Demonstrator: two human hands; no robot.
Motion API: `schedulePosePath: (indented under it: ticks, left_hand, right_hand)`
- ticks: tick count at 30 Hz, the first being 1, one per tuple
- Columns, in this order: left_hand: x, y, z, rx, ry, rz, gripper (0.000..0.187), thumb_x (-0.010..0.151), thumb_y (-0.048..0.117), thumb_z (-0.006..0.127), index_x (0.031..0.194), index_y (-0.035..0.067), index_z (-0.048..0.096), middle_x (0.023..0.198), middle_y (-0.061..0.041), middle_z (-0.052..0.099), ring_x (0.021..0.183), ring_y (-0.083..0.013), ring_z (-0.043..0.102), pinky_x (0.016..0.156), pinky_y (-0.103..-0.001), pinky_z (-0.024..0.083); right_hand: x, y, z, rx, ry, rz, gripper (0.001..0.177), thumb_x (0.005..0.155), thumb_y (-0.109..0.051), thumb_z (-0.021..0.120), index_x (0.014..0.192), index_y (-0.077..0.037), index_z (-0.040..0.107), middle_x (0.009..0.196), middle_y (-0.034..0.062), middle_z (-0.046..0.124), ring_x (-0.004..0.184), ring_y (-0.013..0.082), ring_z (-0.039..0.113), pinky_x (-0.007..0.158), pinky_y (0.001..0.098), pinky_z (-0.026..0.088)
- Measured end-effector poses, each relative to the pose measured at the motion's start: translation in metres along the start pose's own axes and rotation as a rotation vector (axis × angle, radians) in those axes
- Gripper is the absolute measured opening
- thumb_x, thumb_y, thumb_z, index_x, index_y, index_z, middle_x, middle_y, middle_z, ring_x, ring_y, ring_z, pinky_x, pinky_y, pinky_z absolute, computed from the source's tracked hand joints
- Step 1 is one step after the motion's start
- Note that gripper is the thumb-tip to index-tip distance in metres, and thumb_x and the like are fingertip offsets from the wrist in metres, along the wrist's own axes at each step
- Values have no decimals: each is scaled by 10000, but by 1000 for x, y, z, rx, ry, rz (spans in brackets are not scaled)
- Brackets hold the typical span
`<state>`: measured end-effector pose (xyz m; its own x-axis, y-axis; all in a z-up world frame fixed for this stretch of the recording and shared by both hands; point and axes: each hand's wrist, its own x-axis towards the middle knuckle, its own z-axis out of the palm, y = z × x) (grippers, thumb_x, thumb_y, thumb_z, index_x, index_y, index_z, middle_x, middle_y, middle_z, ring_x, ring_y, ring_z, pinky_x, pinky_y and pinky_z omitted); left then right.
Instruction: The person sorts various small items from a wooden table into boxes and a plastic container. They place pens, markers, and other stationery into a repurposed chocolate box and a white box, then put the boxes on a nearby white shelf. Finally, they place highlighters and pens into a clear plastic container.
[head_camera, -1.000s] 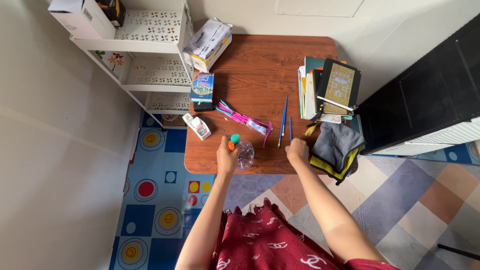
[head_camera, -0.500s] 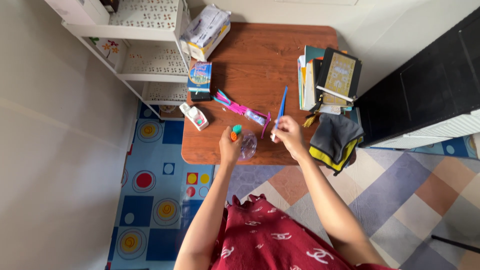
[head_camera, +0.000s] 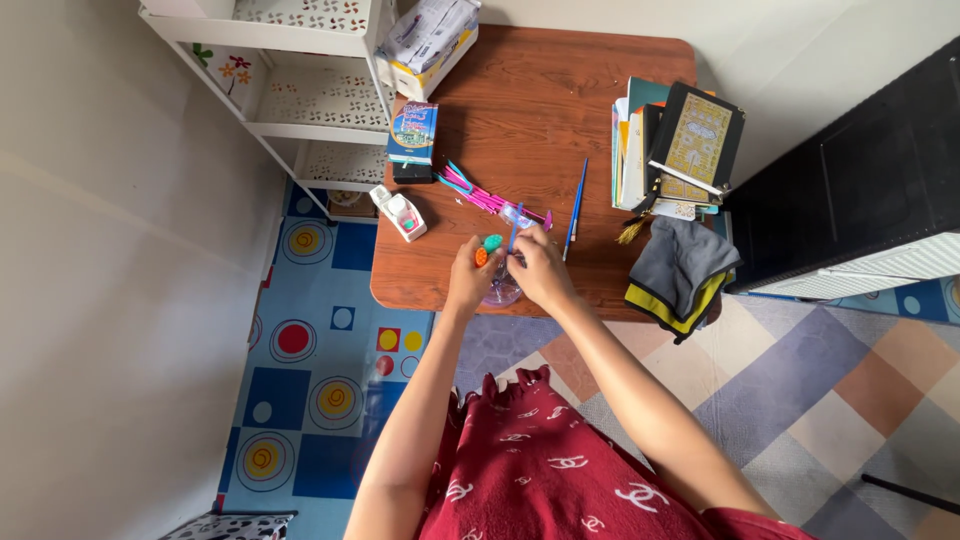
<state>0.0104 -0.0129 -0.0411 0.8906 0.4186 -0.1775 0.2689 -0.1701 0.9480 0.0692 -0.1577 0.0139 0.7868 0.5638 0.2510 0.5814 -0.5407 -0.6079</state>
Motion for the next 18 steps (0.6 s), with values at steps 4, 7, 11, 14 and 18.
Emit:
schedulePosePath:
  ticks: [4, 7, 11, 14, 18]
  left_hand:
    - [10, -10, 2, 33, -9, 7, 314, 913, 404, 741, 1122, 188, 652, 1035, -164, 613, 1083, -409, 628, 955, -502, 502]
    - [12, -10, 2, 43, -11, 0, 311, 905, 394, 749, 1136, 210, 652, 1039, -157, 607, 1095, -406, 627, 960, -498, 502]
    - [11, -15, 4, 53, -9, -18, 323, 858, 330, 768, 1131, 204, 649, 1040, -155, 629, 1098, -397, 638, 956, -489, 513]
    - [10, -16, 4, 55, -13, -26, 331, 848, 323, 764, 1135, 206, 648, 1047, -151, 639, 1100, -388, 642, 956, -487, 516]
    - [14, -24, 7, 32, -7, -35, 353, 839, 318, 767, 1155, 212, 652, 1058, -145, 655, 1105, -372, 648, 952, -477, 518]
  right_hand:
    - [1, 4, 12, -79, -26, -3, 83, 844, -48, 723, 920, -40, 691, 1073, 108, 615, 1026, 404, 666, 832, 492, 586]
    - [2, 11, 20, -114, -57, 44, 133, 843, -70, 712, 975, -75, 697, 1080, 118, 621, 1031, 419, 671, 843, 497, 577]
    - [3, 14, 20, 4, 23, -25, 116, 858, -14, 659, 939, -59, 729, 1033, 105, 700, 1023, 362, 691, 859, 439, 556]
    - [8, 1, 9, 107, 69, -33, 146, 892, 27, 628, 937, -47, 746, 1011, 103, 727, 1019, 333, 696, 878, 411, 545]
    - [13, -3, -2, 116, 155, -85, 212, 900, 70, 618, 999, -65, 748, 948, 91, 723, 975, 319, 682, 850, 416, 547]
